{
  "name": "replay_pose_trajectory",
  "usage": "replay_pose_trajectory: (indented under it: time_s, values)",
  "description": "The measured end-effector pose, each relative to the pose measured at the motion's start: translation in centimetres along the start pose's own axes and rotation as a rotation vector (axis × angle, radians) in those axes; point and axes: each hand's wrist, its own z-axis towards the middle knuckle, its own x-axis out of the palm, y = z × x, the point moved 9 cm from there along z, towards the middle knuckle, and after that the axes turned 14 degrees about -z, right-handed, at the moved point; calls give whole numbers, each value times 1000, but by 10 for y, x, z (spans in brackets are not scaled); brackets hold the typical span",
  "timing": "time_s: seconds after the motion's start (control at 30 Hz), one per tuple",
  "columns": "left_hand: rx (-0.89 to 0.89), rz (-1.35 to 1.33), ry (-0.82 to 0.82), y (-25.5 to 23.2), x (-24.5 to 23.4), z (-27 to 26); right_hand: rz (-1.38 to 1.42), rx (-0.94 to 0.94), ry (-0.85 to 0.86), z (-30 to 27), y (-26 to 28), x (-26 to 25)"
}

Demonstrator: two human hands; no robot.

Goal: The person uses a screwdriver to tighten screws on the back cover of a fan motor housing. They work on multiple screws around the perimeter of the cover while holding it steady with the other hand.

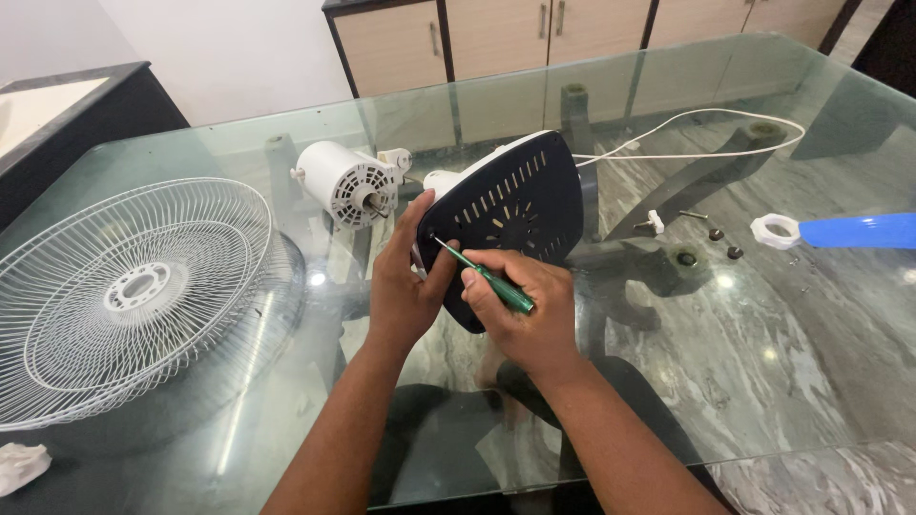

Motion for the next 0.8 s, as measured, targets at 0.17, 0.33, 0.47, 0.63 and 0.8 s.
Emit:
replay_pose_trajectory:
  time_s: [0.17,0.33,0.47,0.63,0.8]
  values:
    - [81,15,-1,-7,2,-1,-21,-39,-16,1,5,-1]
    - [38,2,2,-3,1,-2,-45,-45,-29,2,7,-2]
    - [56,-10,3,-2,3,-1,-90,-49,-41,4,9,-5]
    - [65,-21,1,-4,2,-1,-74,-52,-13,6,10,-7]
    - [76,-9,16,-6,3,-1,-93,-52,-9,4,8,-6]
